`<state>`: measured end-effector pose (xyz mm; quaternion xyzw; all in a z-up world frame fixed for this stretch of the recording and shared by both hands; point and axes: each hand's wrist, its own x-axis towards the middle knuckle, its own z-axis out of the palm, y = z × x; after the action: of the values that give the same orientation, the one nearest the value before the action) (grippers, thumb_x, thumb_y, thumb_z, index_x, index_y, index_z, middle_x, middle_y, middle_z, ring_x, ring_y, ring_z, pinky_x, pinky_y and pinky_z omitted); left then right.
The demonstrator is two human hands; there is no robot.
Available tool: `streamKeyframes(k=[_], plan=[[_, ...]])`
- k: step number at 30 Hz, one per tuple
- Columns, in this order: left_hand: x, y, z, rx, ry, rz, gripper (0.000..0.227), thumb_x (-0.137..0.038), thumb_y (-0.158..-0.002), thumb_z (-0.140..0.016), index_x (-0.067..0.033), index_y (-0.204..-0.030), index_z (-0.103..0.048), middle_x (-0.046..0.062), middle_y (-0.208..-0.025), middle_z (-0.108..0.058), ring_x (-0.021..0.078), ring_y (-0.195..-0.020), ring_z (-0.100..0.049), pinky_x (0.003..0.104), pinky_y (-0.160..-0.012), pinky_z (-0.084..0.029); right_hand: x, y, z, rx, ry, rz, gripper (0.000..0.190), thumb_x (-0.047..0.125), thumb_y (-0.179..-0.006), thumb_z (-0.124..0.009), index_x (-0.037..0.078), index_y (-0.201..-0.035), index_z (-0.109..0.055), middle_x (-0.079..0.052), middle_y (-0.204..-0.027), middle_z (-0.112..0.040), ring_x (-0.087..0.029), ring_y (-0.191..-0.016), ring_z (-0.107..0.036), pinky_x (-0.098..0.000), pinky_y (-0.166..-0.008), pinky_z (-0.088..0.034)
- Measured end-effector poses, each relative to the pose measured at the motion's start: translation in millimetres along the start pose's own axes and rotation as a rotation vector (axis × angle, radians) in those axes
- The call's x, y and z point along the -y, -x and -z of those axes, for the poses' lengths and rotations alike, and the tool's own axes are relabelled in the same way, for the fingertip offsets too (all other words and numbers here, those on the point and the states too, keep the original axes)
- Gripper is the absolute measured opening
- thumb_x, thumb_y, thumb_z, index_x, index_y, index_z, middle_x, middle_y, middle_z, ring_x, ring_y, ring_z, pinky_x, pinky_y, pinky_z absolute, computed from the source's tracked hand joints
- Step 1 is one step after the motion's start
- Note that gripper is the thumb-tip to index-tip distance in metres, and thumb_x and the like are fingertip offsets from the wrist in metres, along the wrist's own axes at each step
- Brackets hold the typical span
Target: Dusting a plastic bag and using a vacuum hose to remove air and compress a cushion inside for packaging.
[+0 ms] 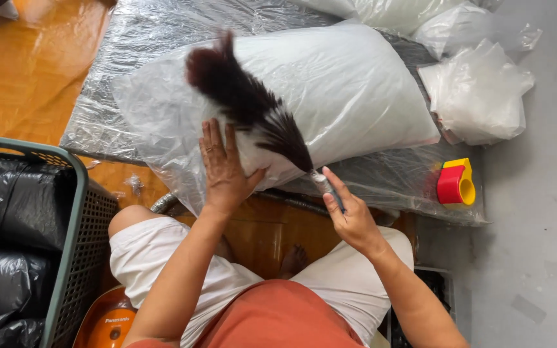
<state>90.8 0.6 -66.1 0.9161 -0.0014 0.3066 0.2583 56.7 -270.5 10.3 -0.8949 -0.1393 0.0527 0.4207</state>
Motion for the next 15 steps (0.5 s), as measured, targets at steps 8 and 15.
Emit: streamKeyframes(k=[8,15], plan=[[22,18,67,0.258,0.139,0.029,0.118,-0.051,-0.074,-0.086,0.0004,-0.161,-0.025,0.027,-0.168,-0.016,0.0426,-0.156,-0.016,0.053,-0.126,-0.018,-142,6,47,-0.609,0.038,-0.282,0.046,0.03,-0.114,-0.041,0.013,-0.156,-0.045,-0.021,-0.11,-0.054,-0.036,-0.091,-0.052,-0.0455,-0.075,-0.046],[38,53,84,0.381,0.112,0.292,0.095,-0.053,-0.087,-0.067,-0.0022,-0.158,-0.029,0.025,-0.166,-0.022,0.0452,-0.152,-0.025,0.053,-0.118,-0.03,-64,90,-52,0.062,0.038,-0.024,0.056,0.036,-0.102,-0.053,0.017,-0.153,-0.042,-0.006,-0.086,-0.078,-0.017,-0.049,-0.056,-0.0327,-0.054,-0.049]])
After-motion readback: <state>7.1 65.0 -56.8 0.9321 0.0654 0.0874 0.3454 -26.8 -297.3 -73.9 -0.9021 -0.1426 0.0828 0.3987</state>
